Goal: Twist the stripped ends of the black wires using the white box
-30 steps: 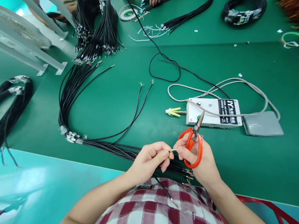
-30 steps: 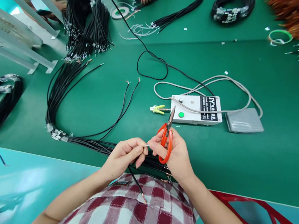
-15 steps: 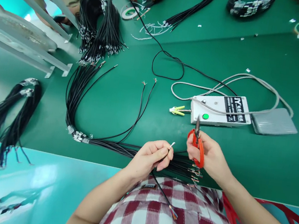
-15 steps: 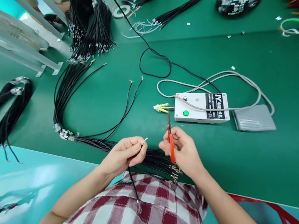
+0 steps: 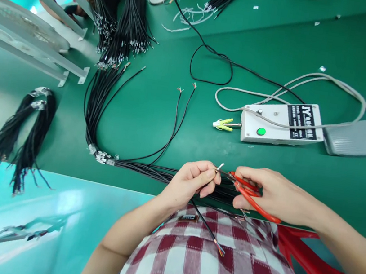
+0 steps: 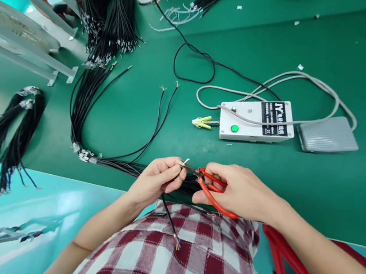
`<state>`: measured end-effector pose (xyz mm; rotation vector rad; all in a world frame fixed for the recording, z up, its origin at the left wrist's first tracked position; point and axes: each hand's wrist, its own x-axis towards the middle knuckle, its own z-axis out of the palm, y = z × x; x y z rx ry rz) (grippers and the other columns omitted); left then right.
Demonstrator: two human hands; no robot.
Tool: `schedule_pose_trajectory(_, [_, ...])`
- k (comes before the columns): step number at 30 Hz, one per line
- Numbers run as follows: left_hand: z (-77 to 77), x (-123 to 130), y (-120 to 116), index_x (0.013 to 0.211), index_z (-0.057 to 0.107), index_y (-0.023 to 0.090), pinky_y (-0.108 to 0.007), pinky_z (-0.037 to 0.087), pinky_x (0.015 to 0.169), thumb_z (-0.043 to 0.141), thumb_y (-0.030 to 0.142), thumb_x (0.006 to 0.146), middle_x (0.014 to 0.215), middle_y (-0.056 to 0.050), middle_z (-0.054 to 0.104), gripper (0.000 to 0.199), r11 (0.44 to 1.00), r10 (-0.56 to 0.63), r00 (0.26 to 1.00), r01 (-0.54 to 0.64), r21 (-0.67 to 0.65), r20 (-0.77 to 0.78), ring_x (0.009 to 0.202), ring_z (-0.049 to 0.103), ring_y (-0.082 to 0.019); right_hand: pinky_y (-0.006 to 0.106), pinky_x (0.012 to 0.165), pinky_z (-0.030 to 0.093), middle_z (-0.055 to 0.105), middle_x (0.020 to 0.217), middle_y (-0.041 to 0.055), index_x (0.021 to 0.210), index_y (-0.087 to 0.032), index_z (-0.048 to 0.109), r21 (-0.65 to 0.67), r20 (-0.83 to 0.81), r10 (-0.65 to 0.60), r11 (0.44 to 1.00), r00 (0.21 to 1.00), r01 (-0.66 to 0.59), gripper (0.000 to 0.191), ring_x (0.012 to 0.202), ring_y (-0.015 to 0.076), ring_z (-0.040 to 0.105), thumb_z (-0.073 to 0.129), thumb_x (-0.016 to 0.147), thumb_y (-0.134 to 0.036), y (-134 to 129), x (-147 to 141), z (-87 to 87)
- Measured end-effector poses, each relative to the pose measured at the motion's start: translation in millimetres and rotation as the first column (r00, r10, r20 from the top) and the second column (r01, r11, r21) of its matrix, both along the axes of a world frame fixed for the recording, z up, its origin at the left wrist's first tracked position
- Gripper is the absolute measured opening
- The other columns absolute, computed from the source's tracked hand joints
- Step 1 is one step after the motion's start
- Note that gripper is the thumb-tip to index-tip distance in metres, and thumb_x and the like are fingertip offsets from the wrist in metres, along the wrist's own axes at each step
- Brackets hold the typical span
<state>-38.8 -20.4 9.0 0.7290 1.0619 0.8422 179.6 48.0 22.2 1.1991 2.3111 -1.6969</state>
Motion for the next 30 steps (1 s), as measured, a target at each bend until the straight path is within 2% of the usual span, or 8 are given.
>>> schedule_pose_trajectory(3, [1.3,1,1,0.081,0.064,0.012,-0.024,0.02,0.049,0.063,0.049,0.091,0.051,0.005,0.046,0.038,1.0,-0.004,1.0,0.004,-0.001,-0.019,0.044,0.031,-0.006,0.023,0.049,0.026,0.046,0.063,-0.0065,0.072,-0.023,0.049,-0.119,-0.042,0.023,0.993,0.999,-0.028,0.046,0.056,0.0109,0.037,0.071,0.079,-0.062,6,0,-1.5])
schedule_pose_trajectory(5, [1.2,1,1,0.081,0.063,0.013,-0.024,0.019,0.049,0.062,0.048,0.091,0.05,0.005,0.046,0.037,1.0,-0.009,1.0,0.009,0.0,-0.011,0.044,0.03,-0.006,0.023,0.05,0.026,0.046,0.065,-0.006,0.072,-0.022,0.049,-0.148,-0.046,0.04,0.988,0.998,-0.046,0.047,0.057,0.0109,0.037,0.07,0.079,-0.064,9,0,-2.5])
schedule_pose_trajectory(15, [0.4,1,2,0.08,0.063,0.013,-0.024,0.018,0.049,0.064,0.051,0.089,0.048,0.006,0.044,0.039,0.999,-0.024,0.999,0.023,-0.027,-0.041,0.043,0.029,-0.005,0.024,0.049,0.025,0.047,0.059,-0.0059,0.067,-0.023,0.047,-0.022,0.06,0.072,0.997,0.996,-0.071,0.052,0.054,0.0114,0.038,0.069,0.075,-0.07,13,-4,3.7])
schedule_pose_trajectory(20, [-2.0,2,1,0.08,0.062,0.013,-0.025,0.016,0.05,0.064,0.048,0.09,0.048,0.006,0.042,0.037,1.0,0.006,1.0,-0.005,-0.025,0.01,0.043,0.028,-0.005,0.023,0.049,0.025,0.048,0.061,-0.0059,0.069,-0.023,0.048,-0.076,0.068,0.043,0.996,0.997,-0.038,0.052,0.056,0.0117,0.039,0.066,0.078,-0.07,8,0,-6.9])
schedule_pose_trajectory(23, [-0.3,-3,1,0.079,0.06,0.014,-0.026,0.017,0.051,0.064,0.049,0.09,0.046,0.007,0.038,0.037,0.999,0.037,0.998,-0.036,-0.023,0.059,0.044,0.027,-0.006,0.023,0.05,0.026,0.049,0.062,-0.0058,0.069,-0.022,0.048,-0.128,0.076,-0.008,0.992,0.997,0.018,0.052,0.057,0.0113,0.04,0.067,0.079,-0.069,4,13,-22.3])
schedule_pose_trajectory(26, [2.3,-6,3,0.079,0.06,0.014,-0.026,0.018,0.051,0.065,0.05,0.088,0.046,0.008,0.038,0.038,0.999,0.018,0.996,-0.015,-0.032,0.083,0.043,0.026,-0.006,0.024,0.051,0.03,0.048,0.062,-0.0054,0.069,-0.021,0.048,-0.188,-0.008,-0.122,0.975,0.992,0.119,0.051,0.057,0.0112,0.04,0.065,0.081,-0.068,3,23,-30.5])
schedule_pose_trajectory(28, [2.9,-6,5,0.078,0.06,0.013,-0.026,0.016,0.05,0.067,0.051,0.087,0.046,0.008,0.038,0.039,0.998,-0.014,0.996,0.019,-0.059,0.093,0.043,0.026,-0.006,0.025,0.054,0.035,0.05,0.064,-0.0045,0.072,-0.022,0.05,-0.149,-0.094,-0.215,0.968,0.972,0.2,0.046,0.058,0.0121,0.044,0.067,0.083,-0.063,4,23,-26.2])
schedule_pose_trajectory(30, [2.5,-4,7,0.077,0.059,0.014,-0.026,0.015,0.049,0.067,0.052,0.085,0.046,0.008,0.038,0.04,0.994,-0.048,0.994,0.057,-0.094,0.096,0.043,0.026,-0.006,0.027,0.059,0.041,0.06,0.072,-0.0012,0.079,-0.021,0.057,-0.032,-0.192,-0.282,0.959,0.94,0.281,0.035,0.062,0.014,0.051,0.071,0.082,-0.054,8,16,-15.6])
